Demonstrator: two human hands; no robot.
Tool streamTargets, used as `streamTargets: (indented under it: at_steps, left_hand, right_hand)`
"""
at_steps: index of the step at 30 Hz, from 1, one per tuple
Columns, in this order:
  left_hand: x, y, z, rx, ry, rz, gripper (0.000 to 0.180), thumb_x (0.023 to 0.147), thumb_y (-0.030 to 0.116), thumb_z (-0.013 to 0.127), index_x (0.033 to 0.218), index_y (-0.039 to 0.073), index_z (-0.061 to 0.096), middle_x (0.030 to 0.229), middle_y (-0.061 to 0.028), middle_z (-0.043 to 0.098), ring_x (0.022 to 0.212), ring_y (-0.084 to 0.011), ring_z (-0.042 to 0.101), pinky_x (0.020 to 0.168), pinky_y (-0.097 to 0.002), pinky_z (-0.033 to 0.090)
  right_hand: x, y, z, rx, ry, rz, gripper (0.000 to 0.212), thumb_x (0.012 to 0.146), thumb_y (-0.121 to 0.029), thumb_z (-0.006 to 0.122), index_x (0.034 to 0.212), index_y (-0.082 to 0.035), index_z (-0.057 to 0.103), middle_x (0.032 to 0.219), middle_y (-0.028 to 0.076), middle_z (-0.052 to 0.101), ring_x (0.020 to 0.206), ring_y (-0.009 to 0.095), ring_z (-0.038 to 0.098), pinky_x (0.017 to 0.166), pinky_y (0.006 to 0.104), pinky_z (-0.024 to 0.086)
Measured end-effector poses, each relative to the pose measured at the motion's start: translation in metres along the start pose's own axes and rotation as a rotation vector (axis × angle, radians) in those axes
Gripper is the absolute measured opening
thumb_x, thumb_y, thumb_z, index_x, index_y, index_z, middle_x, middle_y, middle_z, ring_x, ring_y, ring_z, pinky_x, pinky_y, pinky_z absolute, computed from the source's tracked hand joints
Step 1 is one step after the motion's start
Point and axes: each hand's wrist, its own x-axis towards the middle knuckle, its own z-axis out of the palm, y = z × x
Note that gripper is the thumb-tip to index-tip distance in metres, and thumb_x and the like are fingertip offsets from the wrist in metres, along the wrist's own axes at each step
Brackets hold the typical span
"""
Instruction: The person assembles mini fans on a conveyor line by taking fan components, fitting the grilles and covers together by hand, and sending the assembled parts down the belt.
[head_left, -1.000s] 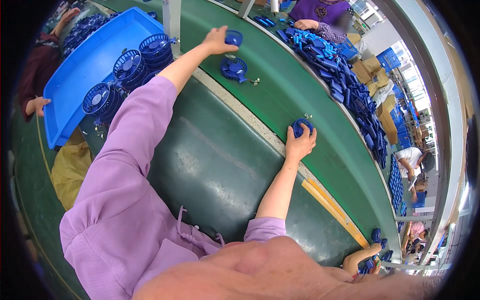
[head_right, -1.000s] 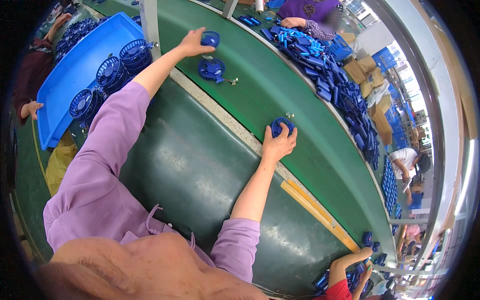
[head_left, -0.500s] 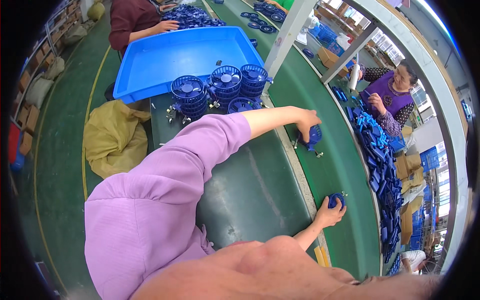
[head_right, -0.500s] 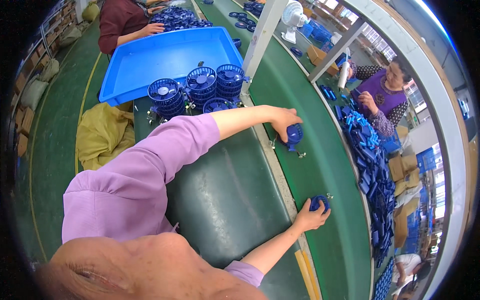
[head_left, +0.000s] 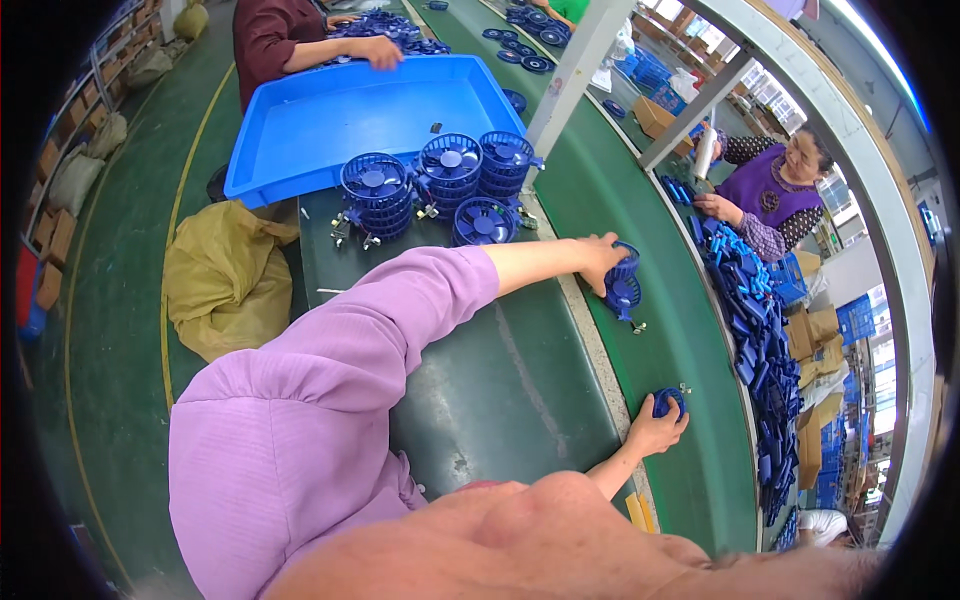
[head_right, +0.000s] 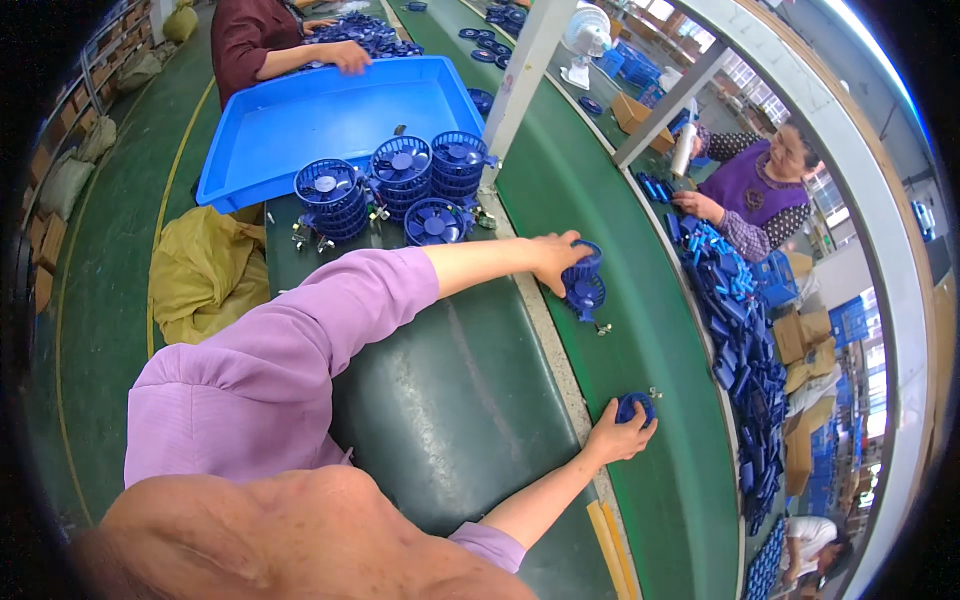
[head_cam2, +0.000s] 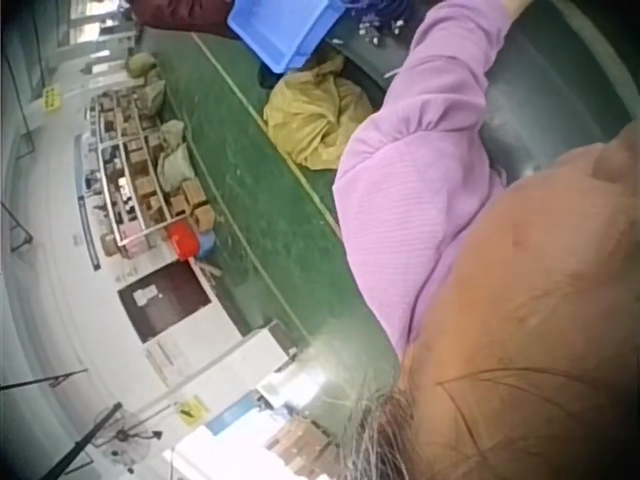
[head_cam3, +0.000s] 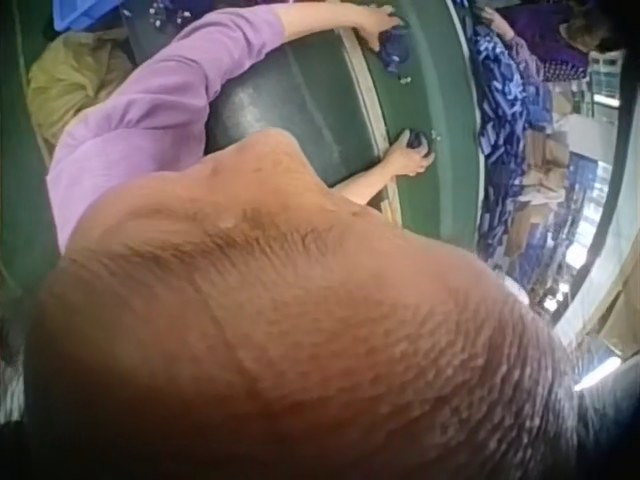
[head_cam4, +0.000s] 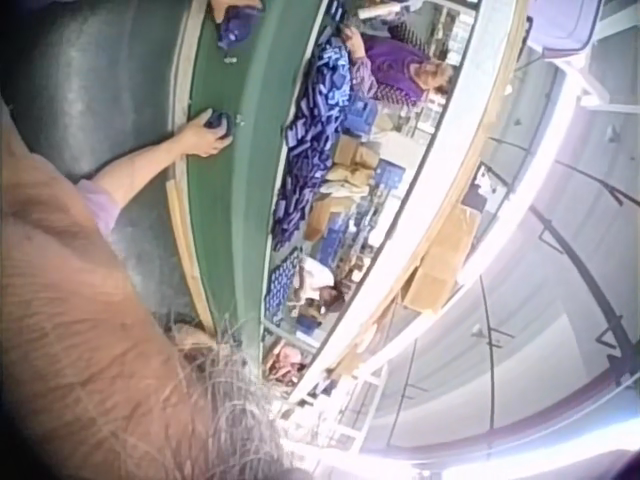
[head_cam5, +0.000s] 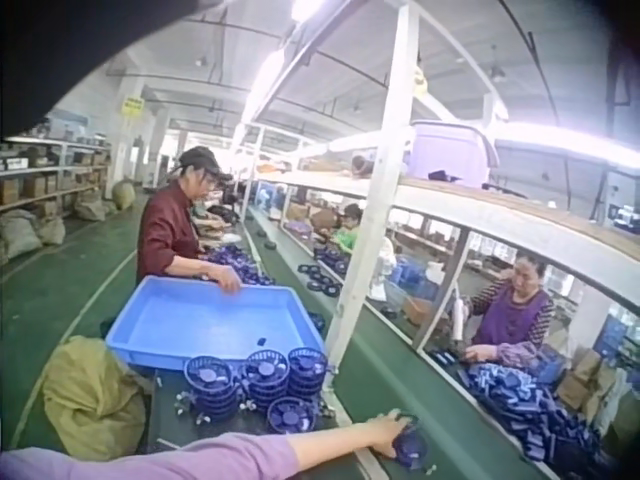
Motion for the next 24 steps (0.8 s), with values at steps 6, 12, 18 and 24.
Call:
streamTargets:
  at_steps: [6, 12, 18, 24]
  left_hand:
    - [0.011, 0.009, 0.001, -0.088, -0.017, 0.011, 0.084, 0.062, 0.047, 0.082, 0.129, 0.015, 0.044, 0.139, -0.016, 0.035, 0.124, -0.0398, 0.041, 0.098, -0.0513, 0.041]
    - [0.003, 0.05, 0.016, -0.022, 0.078, 0.128, 0.079, 0.064, 0.038, 0.082, 0.129, 0.017, 0.042, 0.132, -0.0114, 0.043, 0.119, -0.0371, 0.044, 0.095, -0.0537, 0.042]
    - [0.01, 0.058, 0.021, -0.013, 0.003, 0.258, 0.097, 0.06, 0.042, 0.084, 0.14, 0.017, 0.036, 0.129, -0.017, 0.046, 0.114, -0.0413, 0.046, 0.097, -0.0467, 0.044]
    - [0.007, 0.071, 0.029, 0.099, -0.028, 0.249, 0.088, 0.062, 0.03, 0.08, 0.139, 0.019, 0.039, 0.131, -0.0155, 0.045, 0.113, -0.0404, 0.049, 0.096, -0.0443, 0.046]
  right_hand:
    - [-0.002, 0.0, 0.003, 0.025, 0.032, -0.05, 0.046, 0.07, -0.036, 0.077, 0.112, -0.021, 0.064, 0.14, 0.015, 0.043, 0.115, 0.041, 0.047, 0.092, 0.0552, 0.042]
    - [-0.003, 0.007, 0.003, 0.038, 0.049, -0.03, 0.048, 0.07, -0.035, 0.078, 0.113, -0.021, 0.063, 0.14, 0.015, 0.042, 0.118, 0.041, 0.046, 0.094, 0.0546, 0.04]
    - [0.001, 0.009, 0.007, 0.045, 0.094, -0.067, 0.047, 0.068, -0.035, 0.079, 0.109, -0.021, 0.064, 0.137, 0.018, 0.045, 0.117, 0.04, 0.048, 0.094, 0.0529, 0.042]
    - [-0.001, 0.0, 0.005, 0.089, 0.03, -0.007, 0.046, 0.069, -0.034, 0.079, 0.111, -0.021, 0.063, 0.14, 0.016, 0.041, 0.125, 0.04, 0.041, 0.102, 0.0541, 0.034]
